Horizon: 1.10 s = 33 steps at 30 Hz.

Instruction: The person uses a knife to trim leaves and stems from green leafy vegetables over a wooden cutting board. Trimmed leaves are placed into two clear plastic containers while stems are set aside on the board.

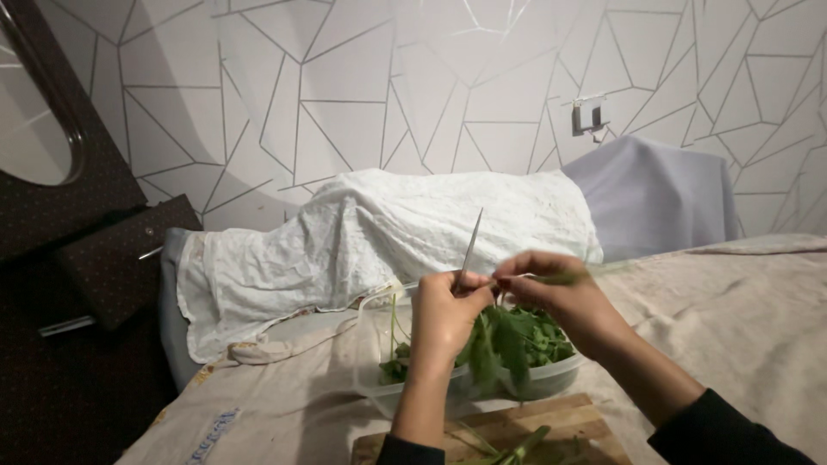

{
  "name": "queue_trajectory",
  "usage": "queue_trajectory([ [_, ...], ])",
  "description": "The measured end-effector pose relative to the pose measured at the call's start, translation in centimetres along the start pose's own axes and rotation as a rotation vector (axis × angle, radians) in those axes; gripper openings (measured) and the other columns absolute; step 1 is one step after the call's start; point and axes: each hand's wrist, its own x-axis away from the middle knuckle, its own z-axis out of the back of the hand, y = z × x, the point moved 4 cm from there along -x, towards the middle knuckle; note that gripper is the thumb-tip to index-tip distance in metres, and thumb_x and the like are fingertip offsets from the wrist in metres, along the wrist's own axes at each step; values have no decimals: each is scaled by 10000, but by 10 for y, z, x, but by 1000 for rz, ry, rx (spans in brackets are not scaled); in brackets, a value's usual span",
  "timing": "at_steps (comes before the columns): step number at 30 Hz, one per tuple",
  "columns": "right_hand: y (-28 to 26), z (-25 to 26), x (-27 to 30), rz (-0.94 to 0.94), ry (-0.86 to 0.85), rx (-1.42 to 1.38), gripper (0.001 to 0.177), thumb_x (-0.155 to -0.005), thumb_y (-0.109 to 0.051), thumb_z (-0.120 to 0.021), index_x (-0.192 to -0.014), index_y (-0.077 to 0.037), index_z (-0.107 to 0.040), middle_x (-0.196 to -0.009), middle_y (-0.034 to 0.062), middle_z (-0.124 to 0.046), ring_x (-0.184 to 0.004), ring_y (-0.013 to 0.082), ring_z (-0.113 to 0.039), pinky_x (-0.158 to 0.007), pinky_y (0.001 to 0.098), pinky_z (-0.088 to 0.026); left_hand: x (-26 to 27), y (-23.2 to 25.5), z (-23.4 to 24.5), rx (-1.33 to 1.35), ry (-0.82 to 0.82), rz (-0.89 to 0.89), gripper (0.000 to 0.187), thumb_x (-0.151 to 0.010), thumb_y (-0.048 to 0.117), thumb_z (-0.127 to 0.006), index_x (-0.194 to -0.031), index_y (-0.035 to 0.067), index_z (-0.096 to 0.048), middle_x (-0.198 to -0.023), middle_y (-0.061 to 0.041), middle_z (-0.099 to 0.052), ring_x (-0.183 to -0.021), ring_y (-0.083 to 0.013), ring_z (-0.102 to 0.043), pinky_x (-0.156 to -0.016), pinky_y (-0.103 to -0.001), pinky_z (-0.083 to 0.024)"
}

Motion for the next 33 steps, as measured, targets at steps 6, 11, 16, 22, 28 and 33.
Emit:
queue_trajectory([
  [6,8,30,-5,-85,48,14,183,-915,-113,-697,-1012,27,-764,-835,99,-762,-753,162,-716,-691,294,-579,5,22,-2,-184,111,96,157,-795,102,-776,-943,57,-804,-813,2,-791,-719,-71,-734,-672,-237,-575],
  [11,1,49,-6,-107,107,-21,168,-923,-102,-709,-983,50,-745,-832,94,-749,-741,152,-714,-674,305,-584,11,36,-13,-183,76,62,158,-799,128,-793,-949,82,-816,-768,-18,-782,-623,-76,-632,-582,-258,-509],
  [16,-9,40,-2,-151,16,76,150,-871,-63,-726,-981,37,-743,-845,103,-772,-758,164,-735,-700,304,-605,15,31,-23,-265,92,10,132,-792,111,-775,-914,93,-825,-760,-17,-797,-601,-89,-634,-581,-261,-516],
  [22,-6,30,2,-133,-101,44,195,-819,-18,-755,-997,53,-720,-892,144,-784,-836,187,-759,-773,310,-619,14,39,-8,-408,193,32,169,-802,191,-775,-944,113,-825,-783,-17,-793,-611,-115,-684,-587,-291,-520],
  [28,-12,44,-1,-25,261,164,234,-799,19,-759,-1025,42,-703,-921,151,-780,-852,214,-789,-796,317,-631,23,41,-31,-146,-151,297,458,-1111,384,-335,-1209,147,-715,-761,0,-704,-690,-63,-600,-644,-241,-433],
  [33,-27,36,5,43,308,180,217,-790,30,-763,-991,28,-681,-902,145,-773,-834,197,-784,-771,311,-663,28,41,-45,-97,-168,194,408,-1085,241,-411,-1235,28,-726,-785,-74,-682,-558,-80,-503,-488,-246,-416],
])
